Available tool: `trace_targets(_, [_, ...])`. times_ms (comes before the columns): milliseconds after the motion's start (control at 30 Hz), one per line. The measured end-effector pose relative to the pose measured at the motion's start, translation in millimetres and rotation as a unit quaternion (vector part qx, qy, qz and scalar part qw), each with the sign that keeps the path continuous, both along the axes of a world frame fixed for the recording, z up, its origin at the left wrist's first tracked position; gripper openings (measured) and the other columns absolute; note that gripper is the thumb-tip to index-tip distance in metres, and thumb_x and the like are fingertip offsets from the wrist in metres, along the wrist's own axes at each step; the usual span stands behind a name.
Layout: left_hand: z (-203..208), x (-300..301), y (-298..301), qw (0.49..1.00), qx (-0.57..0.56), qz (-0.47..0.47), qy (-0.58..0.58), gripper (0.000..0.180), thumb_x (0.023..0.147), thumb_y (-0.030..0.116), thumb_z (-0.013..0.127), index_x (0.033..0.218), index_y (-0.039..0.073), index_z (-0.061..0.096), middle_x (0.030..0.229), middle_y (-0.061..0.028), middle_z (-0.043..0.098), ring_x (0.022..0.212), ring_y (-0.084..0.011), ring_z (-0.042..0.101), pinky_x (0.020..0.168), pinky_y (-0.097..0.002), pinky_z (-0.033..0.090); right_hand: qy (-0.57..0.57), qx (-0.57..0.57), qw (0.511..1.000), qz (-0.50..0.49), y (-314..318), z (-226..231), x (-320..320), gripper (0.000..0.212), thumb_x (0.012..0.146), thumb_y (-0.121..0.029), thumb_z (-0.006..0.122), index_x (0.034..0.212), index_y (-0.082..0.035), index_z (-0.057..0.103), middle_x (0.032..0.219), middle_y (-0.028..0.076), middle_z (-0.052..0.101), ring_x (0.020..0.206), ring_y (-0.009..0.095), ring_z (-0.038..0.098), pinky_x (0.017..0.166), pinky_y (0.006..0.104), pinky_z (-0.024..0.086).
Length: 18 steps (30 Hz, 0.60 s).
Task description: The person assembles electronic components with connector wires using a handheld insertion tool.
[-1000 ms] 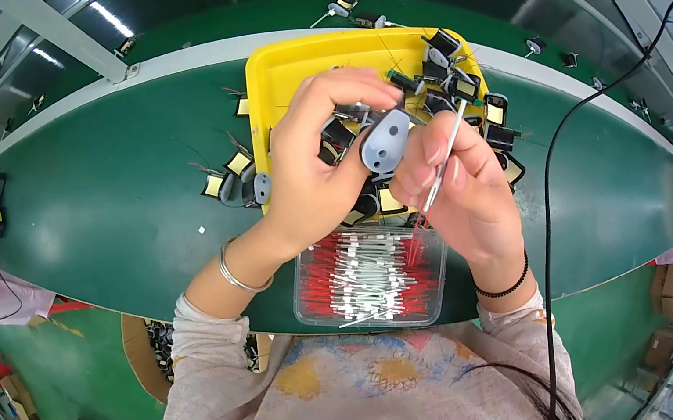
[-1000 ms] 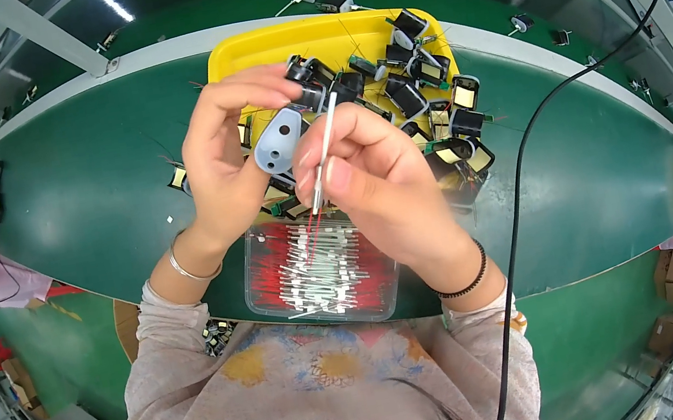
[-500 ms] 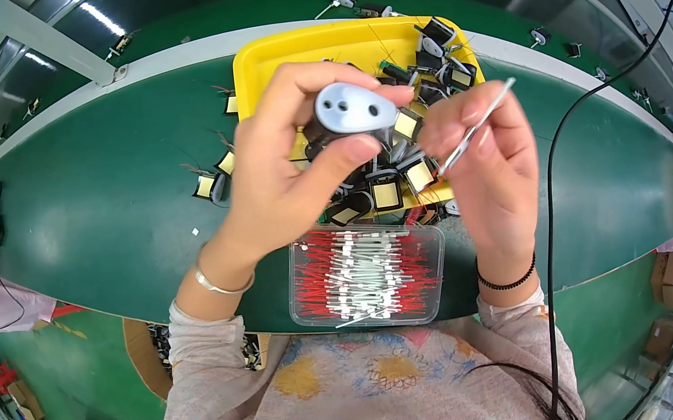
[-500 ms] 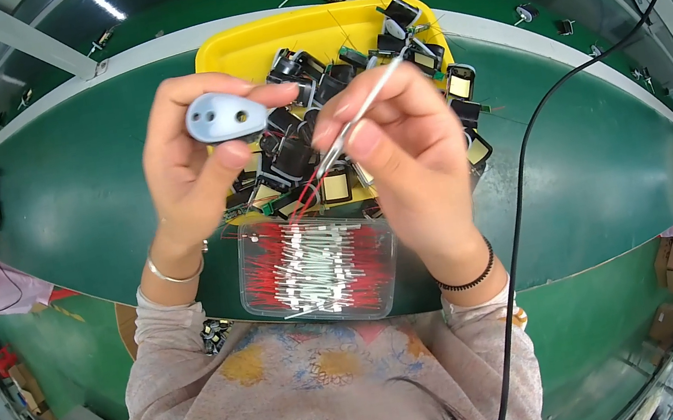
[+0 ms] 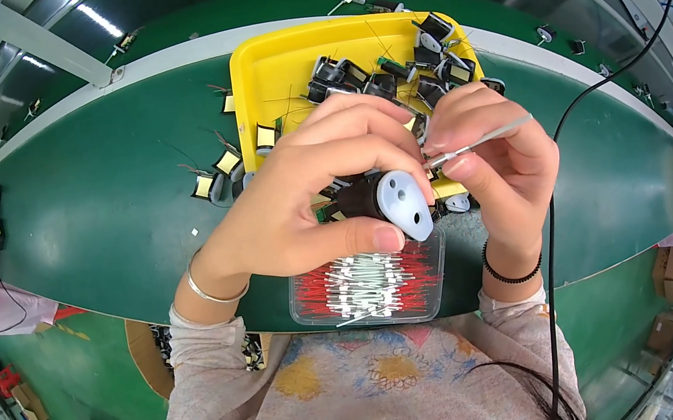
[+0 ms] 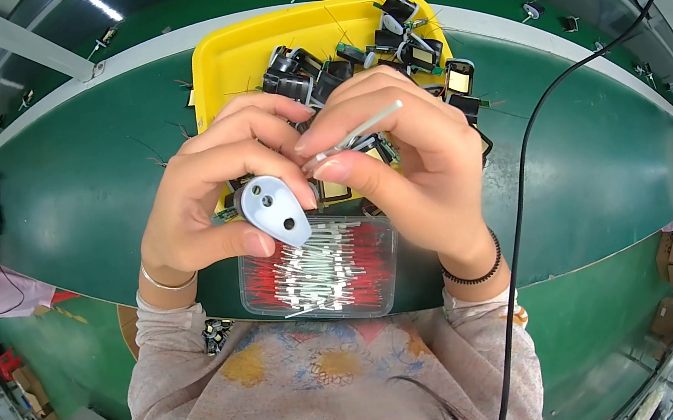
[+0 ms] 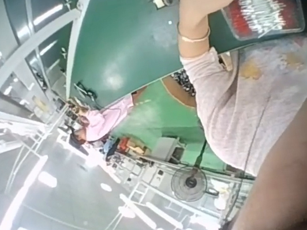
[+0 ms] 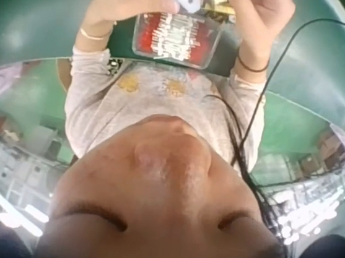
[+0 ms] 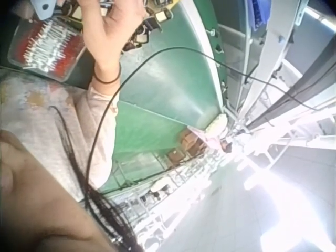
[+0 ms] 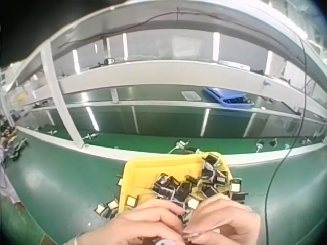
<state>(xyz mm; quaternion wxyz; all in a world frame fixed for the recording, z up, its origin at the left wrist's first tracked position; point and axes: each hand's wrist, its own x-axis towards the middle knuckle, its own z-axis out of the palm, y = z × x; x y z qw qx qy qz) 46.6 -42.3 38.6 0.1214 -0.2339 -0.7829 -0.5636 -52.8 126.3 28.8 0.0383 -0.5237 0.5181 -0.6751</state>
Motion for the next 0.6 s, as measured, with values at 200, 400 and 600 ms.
trace_targets(200, [-4.8, -2.8, 4.5, 0.999, 0.043, -0.022, -0.005, 0.03, 0.067, 0.03, 0.071, 0.086, 0.008, 0.064, 0.092, -0.0047, 0.06, 0.101, -0.0273, 0.05, 0.091, -0.0395, 0.034, -0.067, -0.016, 0.998, 0.007, 3.6, 4.0, 3.4, 0.014, 0.069, 0.003, 0.066, 0.082, 0.002, 0.06, 0.081, 0.009, 0.063, 0.078, 0.019, 0.057, 0.07, 0.029, 0.045])
trace_targets(400, [-1.3, -0.4, 7.2, 1.0, 0.012, -0.025, 0.003, 0.031, 0.066, 0.03, 0.072, 0.086, 0.008, 0.064, 0.09, -0.0043, 0.06, 0.1, -0.0275, 0.05, 0.091, -0.0395, 0.035, -0.074, -0.078, 0.994, -0.014, 9.0, 0.5, -0.8, 0.015, 0.071, 0.006, 0.061, 0.086, 0.003, 0.057, 0.081, 0.012, 0.06, 0.078, 0.019, 0.056, 0.068, 0.0277, 0.046])
trace_targets(600, [-8.7, -0.5, 9.5, 0.997, -0.029, 0.056, 0.041, 0.034, 0.062, 0.023, 0.074, 0.089, 0.004, 0.065, 0.089, -0.0076, 0.064, 0.095, -0.028, 0.057, 0.084, -0.0365, 0.042, -0.039, -0.165, 0.975, -0.141, 22.0, 2.1, 6.6, 0.019, 0.074, -0.001, 0.064, 0.09, 0.002, 0.054, 0.081, 0.012, 0.059, 0.072, 0.021, 0.057, 0.063, 0.0276, 0.047])
